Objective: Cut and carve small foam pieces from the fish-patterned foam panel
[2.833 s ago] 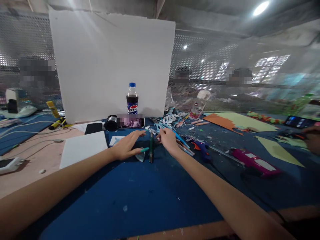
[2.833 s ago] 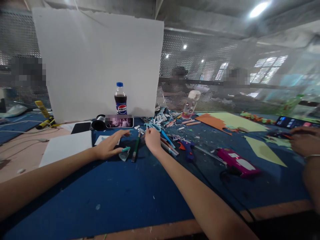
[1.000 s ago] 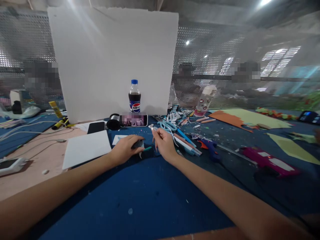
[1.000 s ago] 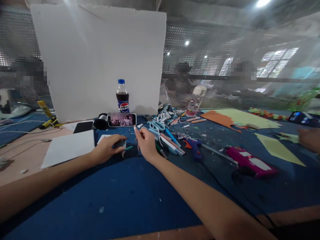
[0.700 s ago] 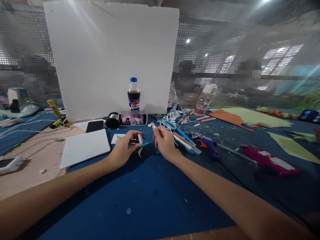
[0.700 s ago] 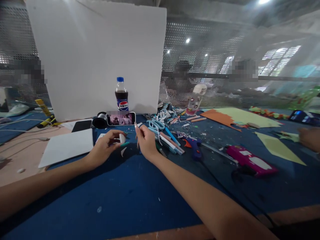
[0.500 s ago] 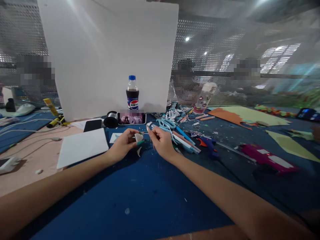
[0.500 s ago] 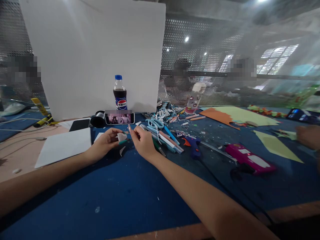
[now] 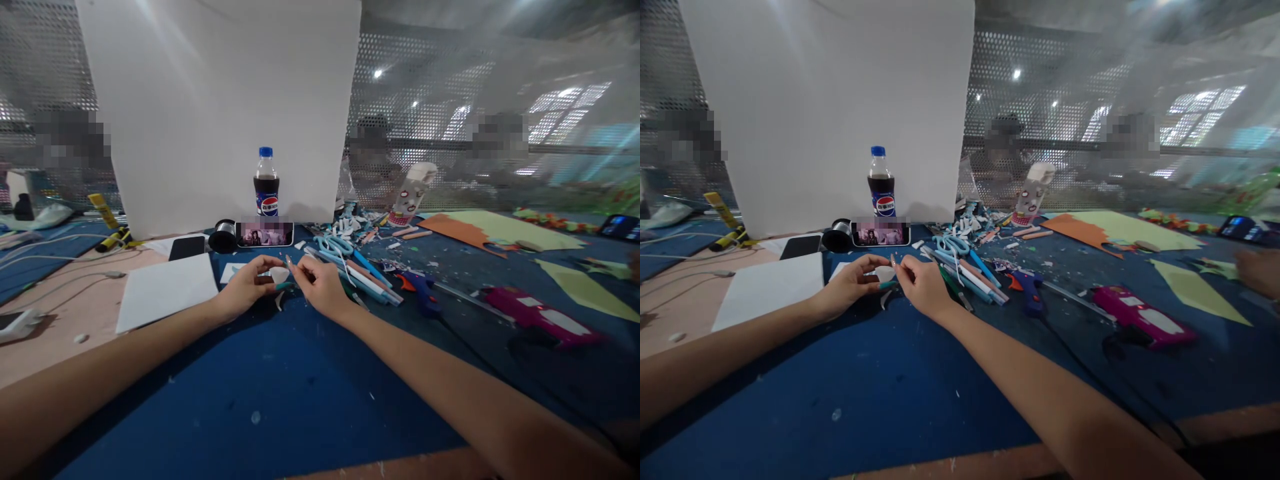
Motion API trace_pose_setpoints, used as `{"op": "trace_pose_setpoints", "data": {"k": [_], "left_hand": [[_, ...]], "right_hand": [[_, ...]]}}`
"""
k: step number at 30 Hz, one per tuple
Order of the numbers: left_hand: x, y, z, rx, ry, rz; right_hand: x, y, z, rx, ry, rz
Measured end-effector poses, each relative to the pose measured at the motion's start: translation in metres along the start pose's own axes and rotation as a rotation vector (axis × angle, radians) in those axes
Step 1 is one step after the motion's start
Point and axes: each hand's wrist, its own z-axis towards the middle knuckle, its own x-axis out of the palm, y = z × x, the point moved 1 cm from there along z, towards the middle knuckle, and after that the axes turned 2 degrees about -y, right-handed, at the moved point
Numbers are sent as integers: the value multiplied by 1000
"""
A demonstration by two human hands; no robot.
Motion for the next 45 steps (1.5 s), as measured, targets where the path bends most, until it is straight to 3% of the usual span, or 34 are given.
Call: {"op": "trace_pose_setpoints", "data": {"k": [6,10,15,19,37,45], "left_hand": [[0,-5,-1,33,-50,3],[0,-8,-2,67,-71,157],[0,-4,-3,176,-79,315],[0,-4,-4,163,-133,363],[3,-10,-9,220,-145,437],[3,-11,-8,185,-154,289]], "right_hand": [[-3,3,0,76,-60,43],[-5,7,0,113,-109,63],[-3,10,0,7,-77,18],[-1,6,0,-29,-59,-14],[2,5,1,-54,78,-44],[1,6,1,-17,79,-66]]}}
